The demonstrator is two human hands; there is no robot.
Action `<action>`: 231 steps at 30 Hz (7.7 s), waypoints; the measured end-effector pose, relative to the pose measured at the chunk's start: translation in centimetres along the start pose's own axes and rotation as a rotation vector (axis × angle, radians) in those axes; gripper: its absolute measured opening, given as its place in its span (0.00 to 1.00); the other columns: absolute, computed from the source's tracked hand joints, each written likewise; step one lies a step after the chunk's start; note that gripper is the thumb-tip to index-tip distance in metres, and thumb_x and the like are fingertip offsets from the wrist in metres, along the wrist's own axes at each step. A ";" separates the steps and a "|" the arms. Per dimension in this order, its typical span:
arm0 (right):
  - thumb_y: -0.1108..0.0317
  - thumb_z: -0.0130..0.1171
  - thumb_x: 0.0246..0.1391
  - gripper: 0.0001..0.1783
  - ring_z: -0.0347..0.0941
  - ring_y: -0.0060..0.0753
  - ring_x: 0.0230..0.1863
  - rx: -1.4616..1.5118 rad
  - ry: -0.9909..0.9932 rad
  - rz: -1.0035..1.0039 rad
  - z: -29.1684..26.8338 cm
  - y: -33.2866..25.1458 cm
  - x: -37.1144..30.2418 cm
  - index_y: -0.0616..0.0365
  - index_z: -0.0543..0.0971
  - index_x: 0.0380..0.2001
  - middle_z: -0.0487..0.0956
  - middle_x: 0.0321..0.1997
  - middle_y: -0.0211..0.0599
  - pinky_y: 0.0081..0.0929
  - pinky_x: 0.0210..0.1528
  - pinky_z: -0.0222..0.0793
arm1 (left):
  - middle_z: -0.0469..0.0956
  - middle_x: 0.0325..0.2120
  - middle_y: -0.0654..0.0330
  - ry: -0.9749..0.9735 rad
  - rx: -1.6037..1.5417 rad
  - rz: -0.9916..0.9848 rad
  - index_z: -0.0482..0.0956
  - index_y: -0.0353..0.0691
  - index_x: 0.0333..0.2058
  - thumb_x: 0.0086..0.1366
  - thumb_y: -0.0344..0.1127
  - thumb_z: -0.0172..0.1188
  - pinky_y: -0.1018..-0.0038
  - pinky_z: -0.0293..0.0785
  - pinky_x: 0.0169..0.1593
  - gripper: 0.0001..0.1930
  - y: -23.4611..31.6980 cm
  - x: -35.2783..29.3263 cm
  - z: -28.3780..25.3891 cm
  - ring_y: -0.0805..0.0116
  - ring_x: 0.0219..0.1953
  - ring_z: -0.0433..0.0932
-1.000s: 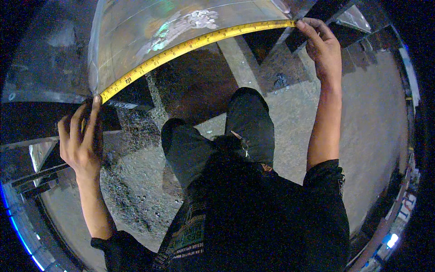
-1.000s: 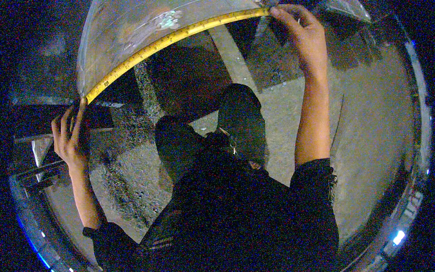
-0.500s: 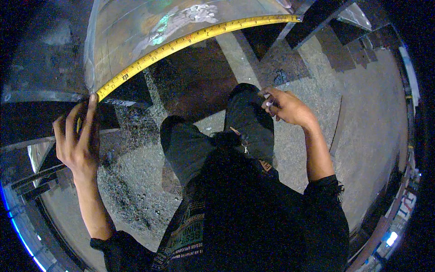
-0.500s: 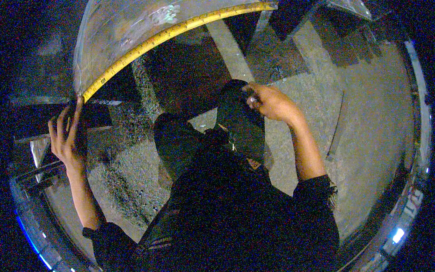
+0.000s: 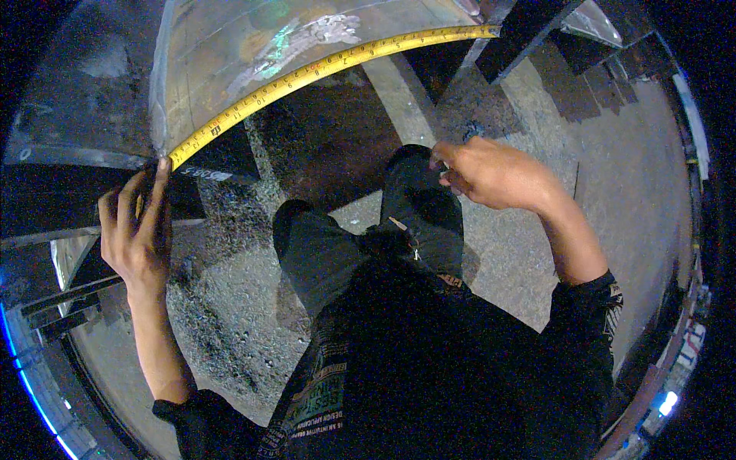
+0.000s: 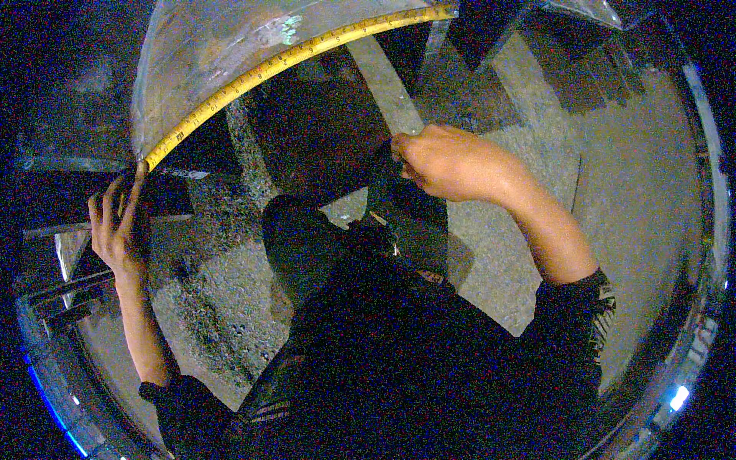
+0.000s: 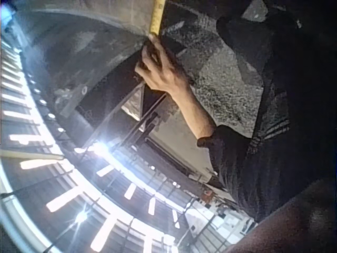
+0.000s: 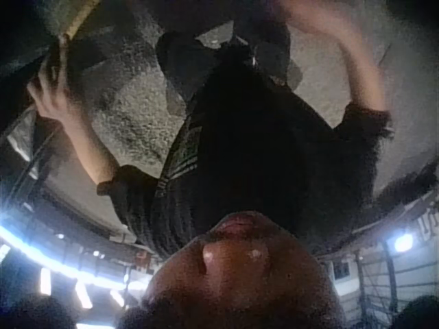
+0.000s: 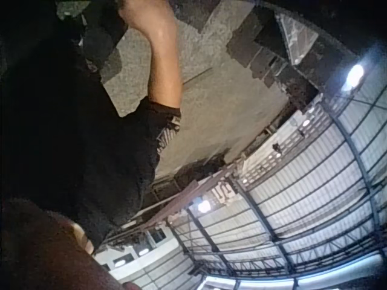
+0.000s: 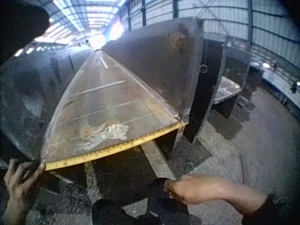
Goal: The person measures and marks a large metal sheet using a tape measure, a metal ruler, and a marker. They repeatedly position the tools, take measurements, and draw lines on the sheet's surface.
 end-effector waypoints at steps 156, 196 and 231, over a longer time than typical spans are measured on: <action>0.49 0.66 0.51 0.37 0.70 0.54 0.55 0.787 0.775 -0.381 11.0 -8.0 1.9 0.58 0.68 0.58 0.70 0.55 0.51 0.41 0.57 0.68 | 0.78 0.32 0.57 0.114 -1.562 -1.160 0.78 0.33 0.36 0.55 0.27 0.68 0.73 0.73 0.40 0.11 19.0 0.6 2.0 0.68 0.34 0.76; 0.51 0.60 0.52 0.23 0.72 0.53 0.45 -0.346 0.897 -0.109 -9.3 0.3 -2.8 0.59 0.74 0.41 0.72 0.42 0.46 0.45 0.41 0.72 | 0.73 0.23 0.66 0.445 -2.081 -1.531 0.75 0.43 0.39 0.69 0.44 0.56 0.78 0.66 0.19 0.11 12.1 6.2 4.5 0.73 0.19 0.72; 0.54 0.57 0.60 0.23 0.74 0.52 0.49 -0.345 0.888 0.011 -11.1 11.5 -2.4 0.61 0.73 0.50 0.73 0.52 0.45 0.36 0.50 0.70 | 0.77 0.33 0.58 0.553 -0.570 -0.759 0.84 0.34 0.35 0.53 0.15 0.61 0.73 0.74 0.47 0.11 2.5 -0.5 3.7 0.67 0.40 0.74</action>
Point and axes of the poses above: each hand's wrist, its own x-axis towards the middle knuckle, its own z-axis out of the palm, y = z × x, the point moved 3 cm from there along x, towards the middle knuckle
